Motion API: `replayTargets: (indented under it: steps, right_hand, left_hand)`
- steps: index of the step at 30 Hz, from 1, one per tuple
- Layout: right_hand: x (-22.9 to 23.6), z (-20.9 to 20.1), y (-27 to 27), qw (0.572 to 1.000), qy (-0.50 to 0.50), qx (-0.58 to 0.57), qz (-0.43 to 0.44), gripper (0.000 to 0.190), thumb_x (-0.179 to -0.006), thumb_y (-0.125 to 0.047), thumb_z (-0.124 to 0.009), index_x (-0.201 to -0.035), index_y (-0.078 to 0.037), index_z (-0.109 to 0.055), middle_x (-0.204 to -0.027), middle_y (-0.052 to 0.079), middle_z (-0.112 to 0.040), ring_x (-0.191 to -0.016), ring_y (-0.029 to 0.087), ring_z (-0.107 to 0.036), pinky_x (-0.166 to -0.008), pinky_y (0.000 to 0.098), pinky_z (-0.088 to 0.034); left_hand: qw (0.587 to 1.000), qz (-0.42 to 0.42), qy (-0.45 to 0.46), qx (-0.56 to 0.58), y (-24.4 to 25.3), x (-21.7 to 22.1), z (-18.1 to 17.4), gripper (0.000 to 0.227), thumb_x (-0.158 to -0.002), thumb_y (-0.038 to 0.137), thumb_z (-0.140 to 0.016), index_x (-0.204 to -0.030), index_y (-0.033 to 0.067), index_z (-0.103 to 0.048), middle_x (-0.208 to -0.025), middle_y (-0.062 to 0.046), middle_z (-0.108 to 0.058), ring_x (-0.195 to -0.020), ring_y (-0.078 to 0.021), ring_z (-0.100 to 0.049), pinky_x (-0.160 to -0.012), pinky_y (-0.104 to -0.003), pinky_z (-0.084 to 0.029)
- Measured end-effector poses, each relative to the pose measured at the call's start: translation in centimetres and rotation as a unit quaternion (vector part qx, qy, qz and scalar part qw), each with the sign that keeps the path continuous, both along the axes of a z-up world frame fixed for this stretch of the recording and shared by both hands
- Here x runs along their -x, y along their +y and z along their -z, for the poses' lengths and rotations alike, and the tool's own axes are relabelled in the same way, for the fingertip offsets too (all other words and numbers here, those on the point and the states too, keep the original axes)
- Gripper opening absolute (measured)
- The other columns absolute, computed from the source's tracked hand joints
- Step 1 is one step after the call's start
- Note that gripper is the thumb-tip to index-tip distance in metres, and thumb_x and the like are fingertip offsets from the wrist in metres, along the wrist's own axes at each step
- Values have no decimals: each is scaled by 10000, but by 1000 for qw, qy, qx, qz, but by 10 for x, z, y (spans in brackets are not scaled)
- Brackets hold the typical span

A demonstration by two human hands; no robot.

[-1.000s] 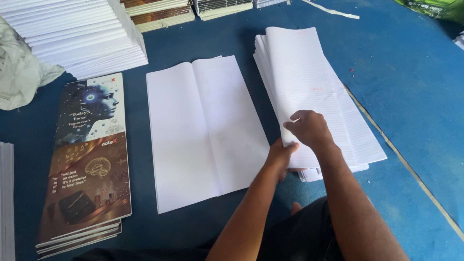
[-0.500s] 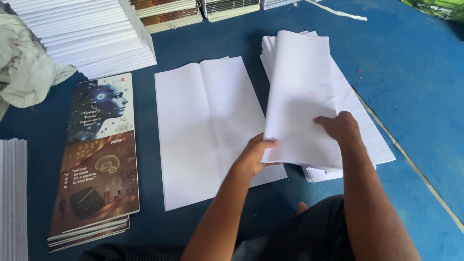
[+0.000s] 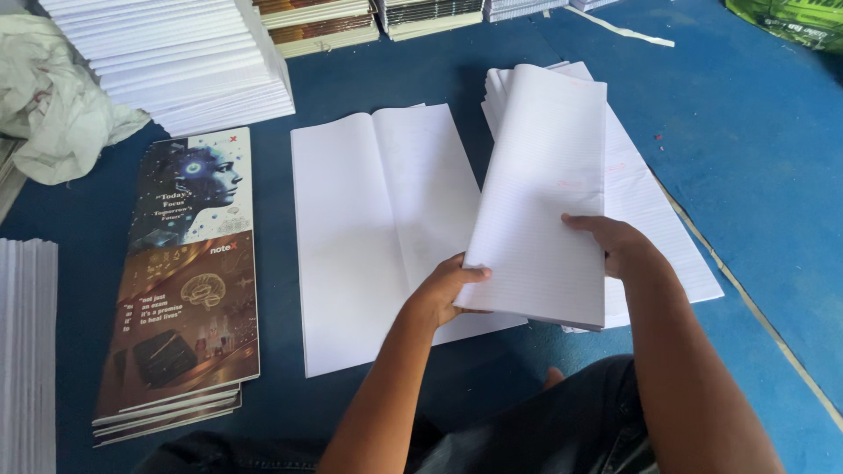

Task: The person assembles notebooks by inserting printed index pages into blank booklets and then placing covers over them. The person repeats this process multiple times, stacking the completed notebooks on the left.

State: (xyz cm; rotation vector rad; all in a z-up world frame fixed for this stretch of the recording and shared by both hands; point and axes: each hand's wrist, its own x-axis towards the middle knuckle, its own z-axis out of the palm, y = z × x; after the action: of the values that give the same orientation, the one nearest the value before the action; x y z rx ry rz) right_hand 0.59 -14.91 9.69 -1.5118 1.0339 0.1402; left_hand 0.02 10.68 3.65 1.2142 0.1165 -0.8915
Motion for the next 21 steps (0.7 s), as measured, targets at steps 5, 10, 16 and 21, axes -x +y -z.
replayTargets:
  steps: [5,10,16,21]
  right_hand:
    - [4,1,-8,996,-52,23,-73,618,-900,-166,-677,-1391,146,-468,-1273,371,-620,-1119,445,-694,-965,450,-588]
    - [11,-10,1,983,-108,99,-109,577,-919,-144,-657,-1404,115,-484,-1207,364,-653,-1029,446,-718,-870,450,-609]
    - [19,-34,24,974,-122,148,-118,574,-913,-125,-645,-1434,50,-481,-1158,332,-679,-925,407,-744,-791,469,-639]
    - [17,-38,47,960,-180,134,-166,555,-891,-127,-676,-1402,38,-537,-1151,291,-706,-930,344,-754,-841,427,-629]
  left_hand:
    - [1000,-4,-11,4,-4,9,-7,609,-870,151,-623,-1447,27,-477,-1335,-244,-602,-1218,-390,-618,-885,-539,-609]
    - [1000,-12,-6,-17,-7,12,-2,618,-877,171,-640,-1458,43,-471,-1329,-224,-608,-1225,-358,-622,-904,-520,-612]
    - [999,-26,-17,13,6,9,6,618,-844,188,-734,-1397,-6,-538,-1265,-212,-665,-1173,-329,-655,-974,-476,-548]
    - [998,-34,-50,-27,37,11,21,558,-830,172,-762,-1321,-40,-598,-1148,-198,-699,-1055,-309,-686,-914,-442,-560]
